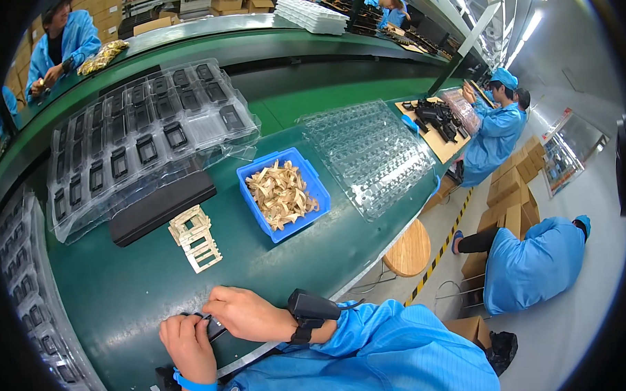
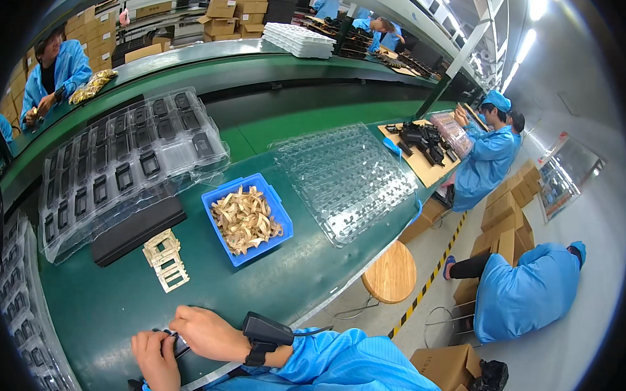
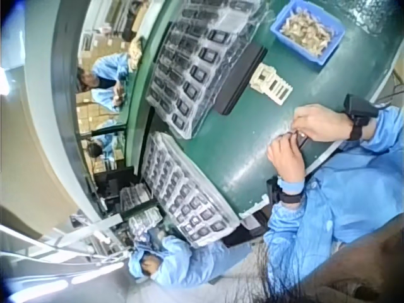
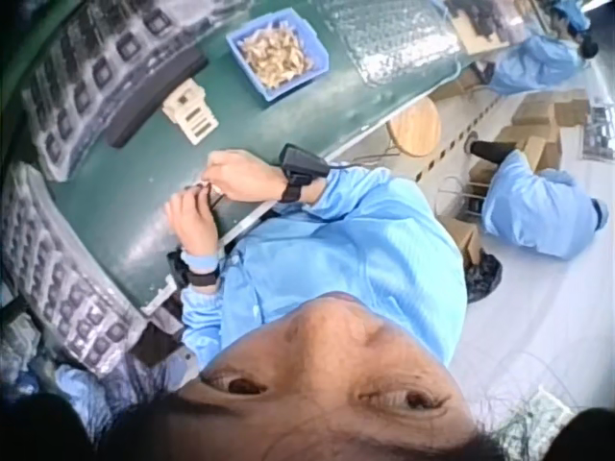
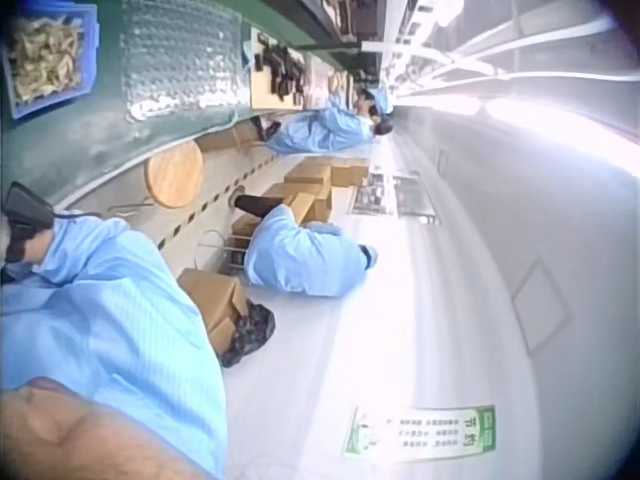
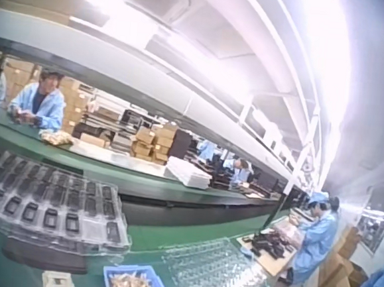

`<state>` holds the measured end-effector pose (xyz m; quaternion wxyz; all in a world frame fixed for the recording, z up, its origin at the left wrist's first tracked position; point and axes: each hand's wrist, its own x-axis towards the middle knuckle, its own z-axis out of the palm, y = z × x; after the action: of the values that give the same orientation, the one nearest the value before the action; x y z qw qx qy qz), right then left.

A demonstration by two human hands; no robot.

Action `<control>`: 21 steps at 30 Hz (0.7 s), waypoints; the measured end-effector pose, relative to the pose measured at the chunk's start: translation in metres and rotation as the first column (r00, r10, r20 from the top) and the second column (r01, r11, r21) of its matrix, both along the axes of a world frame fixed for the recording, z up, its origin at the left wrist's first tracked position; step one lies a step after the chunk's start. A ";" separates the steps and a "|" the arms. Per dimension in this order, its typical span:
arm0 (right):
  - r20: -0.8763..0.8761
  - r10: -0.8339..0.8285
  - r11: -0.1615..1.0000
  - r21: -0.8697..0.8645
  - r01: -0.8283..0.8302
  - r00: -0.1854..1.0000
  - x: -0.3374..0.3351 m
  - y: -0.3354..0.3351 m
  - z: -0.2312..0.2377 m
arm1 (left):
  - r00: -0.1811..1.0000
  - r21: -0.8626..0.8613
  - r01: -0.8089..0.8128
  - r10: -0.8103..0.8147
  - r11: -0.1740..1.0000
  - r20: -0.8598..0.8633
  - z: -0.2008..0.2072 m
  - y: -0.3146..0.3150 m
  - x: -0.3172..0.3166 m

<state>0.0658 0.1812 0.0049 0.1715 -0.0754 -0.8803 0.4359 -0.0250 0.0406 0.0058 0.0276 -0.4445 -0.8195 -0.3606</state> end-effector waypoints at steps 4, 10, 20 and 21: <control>-0.008 -0.011 1.000 0.002 0.011 1.000 -0.002 0.002 -0.002 | 1.000 -0.056 0.005 -0.003 0.998 0.029 0.002 -0.010 -0.008; -0.025 0.027 0.993 0.118 -0.023 0.999 -0.008 -0.002 0.005 | 0.999 -0.055 0.020 -0.017 0.998 0.046 0.001 -0.014 -0.011; 0.075 0.055 0.943 0.324 -0.076 0.996 -0.017 -0.008 0.006 | 0.995 -0.054 0.045 -0.040 0.998 0.092 0.003 -0.016 -0.010; 0.076 0.055 0.943 0.323 -0.077 0.996 -0.016 -0.007 0.006 | 0.995 -0.056 0.044 -0.039 0.997 0.096 0.003 -0.016 -0.010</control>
<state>0.0493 0.1744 0.0111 0.1378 -0.0309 -0.9473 0.2875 -0.0354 0.0247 0.0084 -0.0320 -0.4443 -0.8207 -0.3578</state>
